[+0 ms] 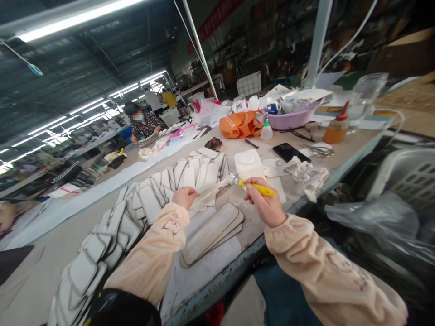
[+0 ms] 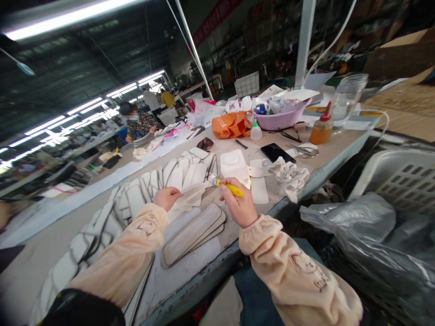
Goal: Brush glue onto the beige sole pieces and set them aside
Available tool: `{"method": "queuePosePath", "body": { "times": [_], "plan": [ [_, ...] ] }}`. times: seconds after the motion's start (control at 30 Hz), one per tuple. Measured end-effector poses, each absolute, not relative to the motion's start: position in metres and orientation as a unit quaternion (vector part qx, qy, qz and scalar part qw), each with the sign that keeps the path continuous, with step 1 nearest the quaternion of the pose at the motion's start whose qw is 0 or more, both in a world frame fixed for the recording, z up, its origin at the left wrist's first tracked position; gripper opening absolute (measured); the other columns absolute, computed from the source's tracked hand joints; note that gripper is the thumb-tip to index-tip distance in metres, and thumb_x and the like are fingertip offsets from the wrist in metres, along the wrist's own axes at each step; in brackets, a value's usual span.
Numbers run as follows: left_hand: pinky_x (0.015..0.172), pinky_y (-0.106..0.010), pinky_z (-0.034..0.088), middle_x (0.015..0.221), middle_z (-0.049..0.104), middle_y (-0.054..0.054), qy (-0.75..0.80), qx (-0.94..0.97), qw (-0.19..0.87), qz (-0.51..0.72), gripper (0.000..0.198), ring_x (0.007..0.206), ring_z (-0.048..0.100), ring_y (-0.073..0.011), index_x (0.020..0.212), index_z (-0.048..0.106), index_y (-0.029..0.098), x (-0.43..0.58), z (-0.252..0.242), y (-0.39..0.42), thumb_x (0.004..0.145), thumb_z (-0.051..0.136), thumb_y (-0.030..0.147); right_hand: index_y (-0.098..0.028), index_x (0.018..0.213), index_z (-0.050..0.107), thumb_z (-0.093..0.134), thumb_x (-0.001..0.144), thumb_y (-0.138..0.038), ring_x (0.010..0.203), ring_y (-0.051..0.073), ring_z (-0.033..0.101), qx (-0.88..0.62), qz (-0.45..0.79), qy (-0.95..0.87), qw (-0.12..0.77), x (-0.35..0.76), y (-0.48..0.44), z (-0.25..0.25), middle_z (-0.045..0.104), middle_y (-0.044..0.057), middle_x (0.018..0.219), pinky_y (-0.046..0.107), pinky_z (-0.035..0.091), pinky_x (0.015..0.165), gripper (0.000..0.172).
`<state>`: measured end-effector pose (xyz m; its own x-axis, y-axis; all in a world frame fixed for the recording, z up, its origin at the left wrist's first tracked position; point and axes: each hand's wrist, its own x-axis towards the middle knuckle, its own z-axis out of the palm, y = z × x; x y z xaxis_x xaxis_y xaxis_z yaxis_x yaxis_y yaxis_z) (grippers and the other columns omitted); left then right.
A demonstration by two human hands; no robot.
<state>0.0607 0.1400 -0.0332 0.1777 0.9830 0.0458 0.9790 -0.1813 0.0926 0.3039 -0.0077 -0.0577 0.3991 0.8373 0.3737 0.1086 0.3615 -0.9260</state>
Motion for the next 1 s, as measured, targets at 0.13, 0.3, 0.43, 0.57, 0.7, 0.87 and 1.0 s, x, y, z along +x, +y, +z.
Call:
{"method": "queuePosePath", "body": {
  "times": [0.13, 0.3, 0.43, 0.57, 0.7, 0.87, 1.0],
  "plan": [
    [0.075, -0.027, 0.044, 0.098, 0.07, -0.004, 0.621, 0.781, -0.031, 0.06, 0.021, 0.09, 0.063, -0.0196, 0.088, 0.073, 0.023, 0.045, -0.035, 0.141, 0.085, 0.057, 0.035, -0.022, 0.099, 0.059, 0.05, 0.092, -0.042, 0.054, 0.013, 0.055, -0.497, 0.271, -0.471, 0.676, 0.3, -0.007, -0.06, 0.061, -0.002, 0.064, 0.026, 0.044, 0.055, 0.023],
    [0.082, -0.03, 0.044, 0.101, 0.065, -0.007, 0.59, 0.801, -0.082, 0.057, 0.022, 0.099, 0.058, -0.0229, 0.084, 0.074, 0.024, 0.031, -0.043, 0.143, 0.087, 0.055, 0.034, -0.021, 0.097, 0.059, 0.05, 0.092, -0.044, 0.053, 0.014, 0.055, -0.508, 0.266, -0.476, 0.667, 0.295, -0.006, -0.06, 0.061, -0.002, 0.064, 0.027, 0.044, 0.053, 0.025],
    [0.09, -0.036, 0.041, 0.106, 0.061, -0.01, 0.574, 0.808, -0.119, 0.065, 0.025, 0.107, 0.053, -0.0275, 0.09, 0.072, 0.022, 0.026, -0.041, 0.143, 0.09, 0.05, 0.035, -0.021, 0.098, 0.059, 0.05, 0.092, -0.045, 0.055, 0.015, 0.056, -0.51, 0.264, -0.484, 0.66, 0.294, -0.005, -0.061, 0.061, -0.001, 0.065, 0.027, 0.045, 0.053, 0.026],
    [0.091, -0.037, 0.04, 0.105, 0.061, -0.013, 0.554, 0.82, -0.128, 0.069, 0.025, 0.107, 0.053, -0.028, 0.094, 0.067, 0.018, 0.023, -0.04, 0.142, 0.091, 0.045, 0.031, -0.022, 0.099, 0.059, 0.05, 0.092, -0.044, 0.054, 0.014, 0.055, -0.503, 0.27, -0.478, 0.667, 0.294, -0.004, -0.062, 0.061, -0.001, 0.064, 0.027, 0.045, 0.053, 0.025],
    [0.079, -0.032, 0.044, 0.098, 0.064, -0.011, 0.563, 0.816, -0.109, 0.072, 0.022, 0.092, 0.061, -0.0239, 0.096, 0.062, 0.017, 0.016, -0.036, 0.139, 0.092, 0.043, 0.028, -0.022, 0.1, 0.059, 0.051, 0.093, -0.042, 0.054, 0.013, 0.056, -0.498, 0.265, -0.481, 0.671, 0.294, -0.003, -0.064, 0.061, -0.002, 0.065, 0.027, 0.046, 0.056, 0.022],
    [0.073, -0.025, 0.045, 0.087, 0.067, -0.004, 0.533, 0.834, -0.063, 0.129, 0.022, 0.08, 0.063, -0.0183, 0.096, 0.059, 0.019, 0.0, -0.01, 0.11, 0.092, 0.042, 0.032, -0.024, 0.106, 0.057, 0.056, 0.091, -0.037, 0.084, 0.018, 0.066, -0.484, 0.198, -0.511, 0.682, 0.295, 0.0, -0.063, 0.068, 0.003, 0.095, 0.031, 0.052, 0.076, 0.02],
    [0.07, -0.023, 0.046, 0.081, 0.067, -0.001, 0.47, 0.858, 0.003, 0.208, 0.022, 0.075, 0.062, -0.015, 0.084, 0.061, 0.022, -0.019, 0.01, 0.062, 0.089, 0.046, 0.037, -0.025, 0.111, 0.052, 0.056, 0.091, -0.036, 0.108, 0.022, 0.062, -0.493, 0.178, -0.548, 0.652, 0.291, 0.0, -0.064, 0.064, 0.007, 0.118, 0.037, 0.047, 0.093, 0.023]
  ]
}}
